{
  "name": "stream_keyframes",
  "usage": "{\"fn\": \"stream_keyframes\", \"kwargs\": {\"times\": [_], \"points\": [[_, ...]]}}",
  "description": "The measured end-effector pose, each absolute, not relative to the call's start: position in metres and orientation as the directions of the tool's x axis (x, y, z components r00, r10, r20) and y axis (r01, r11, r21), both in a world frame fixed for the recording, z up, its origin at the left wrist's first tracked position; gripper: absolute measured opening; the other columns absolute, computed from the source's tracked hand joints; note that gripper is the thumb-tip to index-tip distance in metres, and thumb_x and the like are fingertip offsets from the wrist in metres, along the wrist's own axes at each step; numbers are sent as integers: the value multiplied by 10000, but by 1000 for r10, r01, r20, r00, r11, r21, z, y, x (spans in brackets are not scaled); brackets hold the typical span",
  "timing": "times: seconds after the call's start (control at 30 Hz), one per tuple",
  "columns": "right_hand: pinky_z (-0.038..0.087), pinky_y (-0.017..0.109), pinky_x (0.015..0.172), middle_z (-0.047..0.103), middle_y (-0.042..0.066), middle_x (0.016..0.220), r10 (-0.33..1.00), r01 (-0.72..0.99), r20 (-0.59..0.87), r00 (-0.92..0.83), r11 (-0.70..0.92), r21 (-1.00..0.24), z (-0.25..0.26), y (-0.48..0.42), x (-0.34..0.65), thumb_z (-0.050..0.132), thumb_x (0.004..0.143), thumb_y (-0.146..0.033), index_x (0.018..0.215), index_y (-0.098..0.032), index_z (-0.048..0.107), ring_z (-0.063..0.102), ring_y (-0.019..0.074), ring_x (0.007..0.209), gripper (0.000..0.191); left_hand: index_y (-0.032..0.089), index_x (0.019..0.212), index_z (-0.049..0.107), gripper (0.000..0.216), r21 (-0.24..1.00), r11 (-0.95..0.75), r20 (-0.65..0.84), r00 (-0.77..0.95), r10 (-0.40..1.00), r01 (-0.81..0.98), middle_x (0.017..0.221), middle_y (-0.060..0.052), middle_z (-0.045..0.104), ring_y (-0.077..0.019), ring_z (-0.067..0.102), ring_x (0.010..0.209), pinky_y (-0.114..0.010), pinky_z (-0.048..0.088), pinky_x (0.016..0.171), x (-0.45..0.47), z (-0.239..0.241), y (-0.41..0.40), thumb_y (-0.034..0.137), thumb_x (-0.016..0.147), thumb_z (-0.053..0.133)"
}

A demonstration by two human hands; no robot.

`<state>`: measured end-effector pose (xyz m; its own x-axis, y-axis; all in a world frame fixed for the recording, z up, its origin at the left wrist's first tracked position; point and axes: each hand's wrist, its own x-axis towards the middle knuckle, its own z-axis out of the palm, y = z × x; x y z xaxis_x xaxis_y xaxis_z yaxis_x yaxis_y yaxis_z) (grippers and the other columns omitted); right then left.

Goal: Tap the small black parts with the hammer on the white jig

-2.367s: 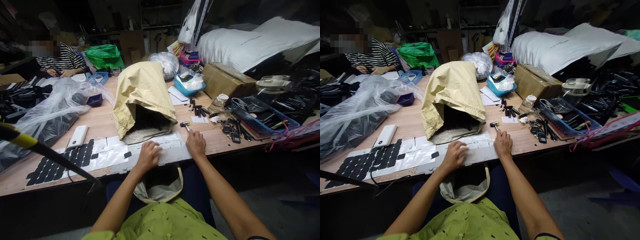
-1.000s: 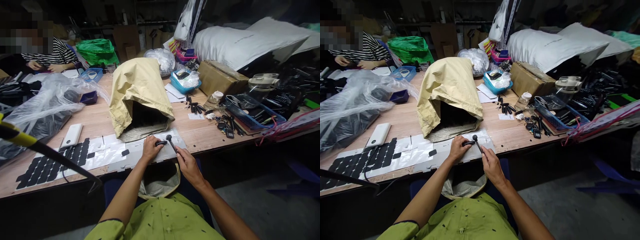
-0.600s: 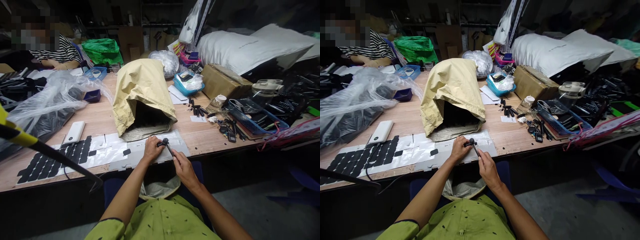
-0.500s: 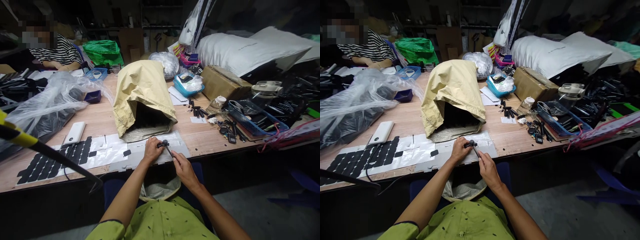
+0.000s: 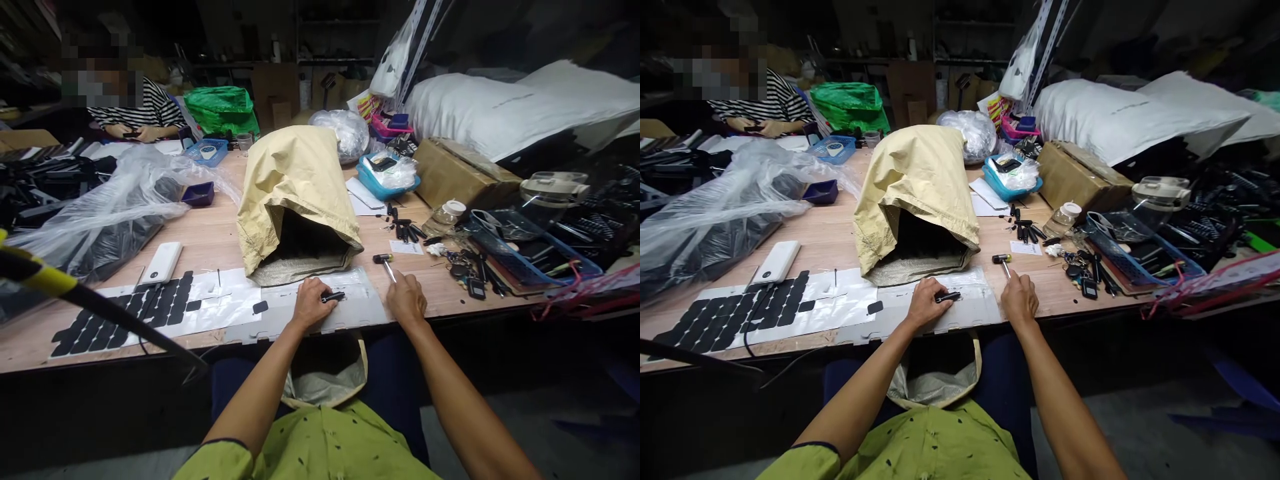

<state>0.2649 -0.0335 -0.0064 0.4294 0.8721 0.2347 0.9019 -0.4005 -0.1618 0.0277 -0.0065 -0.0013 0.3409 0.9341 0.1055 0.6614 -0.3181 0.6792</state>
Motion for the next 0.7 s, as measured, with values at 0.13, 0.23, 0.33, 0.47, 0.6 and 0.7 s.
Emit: {"fn": "stream_keyframes", "kwargs": {"times": [0.13,0.23,0.33,0.47,0.6,0.7], "points": [[369,319,650,557,142,940,871,925,316,377,-374,-70,-10,-25,254,410,920,-169,1208,-133,636,504,245,869,368,253,846,743,128,687,-335,69,401,914,645,898,-32,644,-245,542,972,-415,435,925,23,3,-4,252,721,770],[386,330,653,554,153,944,871,927,328,365,-373,-42,-13,-25,252,420,913,-174,1204,-129,628,507,261,884,361,275,830,759,147,698,-396,49,512,858,597,1043,-40,655,-264,532,1068,-439,413,988,13,8,-11,269,690,801],[388,329,651,555,152,944,869,925,331,367,-380,-27,-13,-25,252,414,913,-171,1206,-131,624,512,262,888,363,279,805,765,183,687,-482,49,626,778,544,1281,-48,599,-310,475,1227,-483,372,1058,-2,10,-34,257,639,841],[367,324,631,562,145,937,865,923,346,363,-386,-4,-14,-24,252,397,922,-171,1203,-131,624,516,259,877,364,257,832,757,261,615,-543,52,657,752,572,1469,-76,479,-373,393,1341,-549,337,1092,-22,4,-75,211,596,859],[352,317,616,560,141,925,861,927,365,354,-376,-11,-17,-24,253,418,922,-180,1194,-129,626,515,253,865,346,272,985,745,411,614,-534,117,603,789,581,1378,-106,563,-370,467,1276,-544,389,1054,-26,-1,-77,295,592,865],[345,312,601,556,133,908,856,930,384,345,-368,-15,-22,-24,255,437,917,-189,1183,-131,630,511,246,842,334,247,1096,709,341,680,-404,207,368,906,612,1071,-94,686,-276,606,1031,-456,496,919,-21,1,-34,330,766,734]]}}
